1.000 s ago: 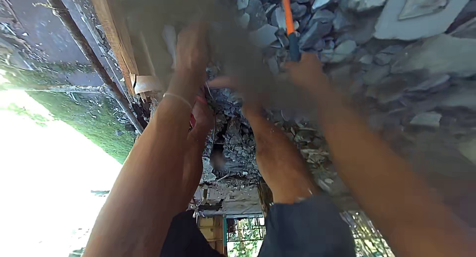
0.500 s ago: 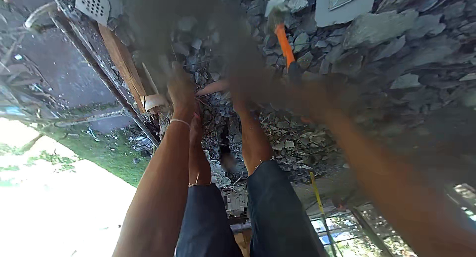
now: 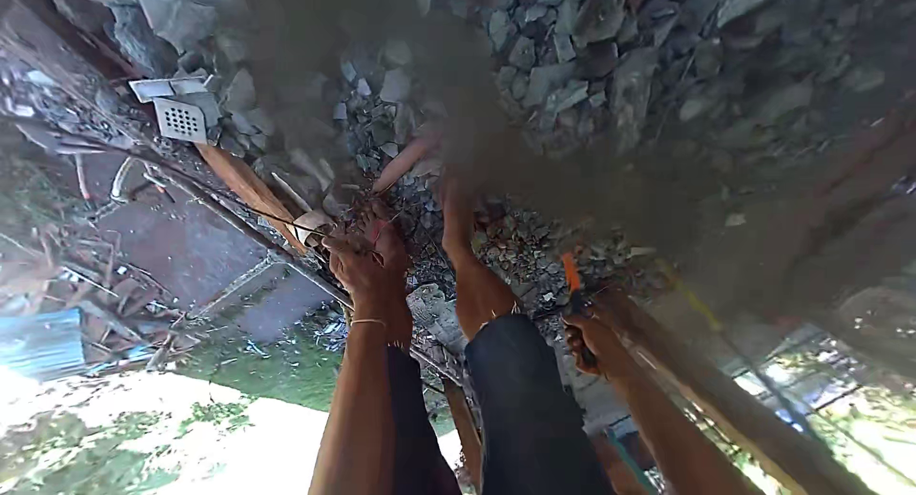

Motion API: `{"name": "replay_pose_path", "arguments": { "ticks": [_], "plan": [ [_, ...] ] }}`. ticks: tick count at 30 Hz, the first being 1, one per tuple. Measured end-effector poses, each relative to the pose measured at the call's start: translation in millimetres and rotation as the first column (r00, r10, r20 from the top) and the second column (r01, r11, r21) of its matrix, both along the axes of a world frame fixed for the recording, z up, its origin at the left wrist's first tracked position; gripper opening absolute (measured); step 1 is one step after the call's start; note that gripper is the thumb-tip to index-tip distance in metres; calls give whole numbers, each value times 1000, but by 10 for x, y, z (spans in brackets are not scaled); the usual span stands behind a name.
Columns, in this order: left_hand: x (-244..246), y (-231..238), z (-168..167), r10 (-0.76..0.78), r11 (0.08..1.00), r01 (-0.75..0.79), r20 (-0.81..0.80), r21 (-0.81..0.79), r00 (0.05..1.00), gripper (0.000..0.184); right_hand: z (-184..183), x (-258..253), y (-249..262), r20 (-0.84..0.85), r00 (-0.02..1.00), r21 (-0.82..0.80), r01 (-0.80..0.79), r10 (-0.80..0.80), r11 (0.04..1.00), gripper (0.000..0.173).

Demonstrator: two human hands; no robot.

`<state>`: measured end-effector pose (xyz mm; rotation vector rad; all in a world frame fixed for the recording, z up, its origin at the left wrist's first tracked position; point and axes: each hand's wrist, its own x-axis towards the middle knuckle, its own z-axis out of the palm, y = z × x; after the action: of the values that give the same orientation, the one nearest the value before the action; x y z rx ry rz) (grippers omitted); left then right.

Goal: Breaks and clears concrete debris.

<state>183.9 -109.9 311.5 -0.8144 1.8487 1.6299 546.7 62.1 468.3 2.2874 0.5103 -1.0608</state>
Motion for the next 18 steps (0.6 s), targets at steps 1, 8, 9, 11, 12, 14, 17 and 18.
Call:
{"name": "replay_pose_path", "arguments": {
  "ticks": [1,8,9,11,12,14,17,18],
  "plan": [
    [57,-22,7,14,1000,-13,-25,17,1000,57,66,151,-160,16,1000,-22,7,-7,1000,24],
    [-53,-483,-438,-37,996,46,-118,76,992,62,-270,555,-807,-102,982,-102,-167,156,981,41],
    [-63,-523,-471,-28,997,37,-129,69,991,63,-391,530,-861,-151,962,-91,-245,229,965,45],
    [-54,-589,-501,-8,998,18,-151,64,989,66,-691,500,-947,-244,865,-12,-455,439,890,49],
    [-25,-641,-491,-12,998,22,-158,63,987,67,-826,476,-985,-290,808,34,-526,513,850,50],
    [47,-706,-459,-8,998,18,-158,63,987,68,-1038,365,-1058,-407,781,53,-498,474,866,51],
    [48,-683,-499,13,999,-4,-195,45,981,68,-1366,62,-1040,-552,814,-93,-278,183,956,38],
    [44,-654,-508,3,999,4,-207,35,978,69,-1427,-7,-1033,-558,823,-143,-221,106,965,33]
  ]
}}
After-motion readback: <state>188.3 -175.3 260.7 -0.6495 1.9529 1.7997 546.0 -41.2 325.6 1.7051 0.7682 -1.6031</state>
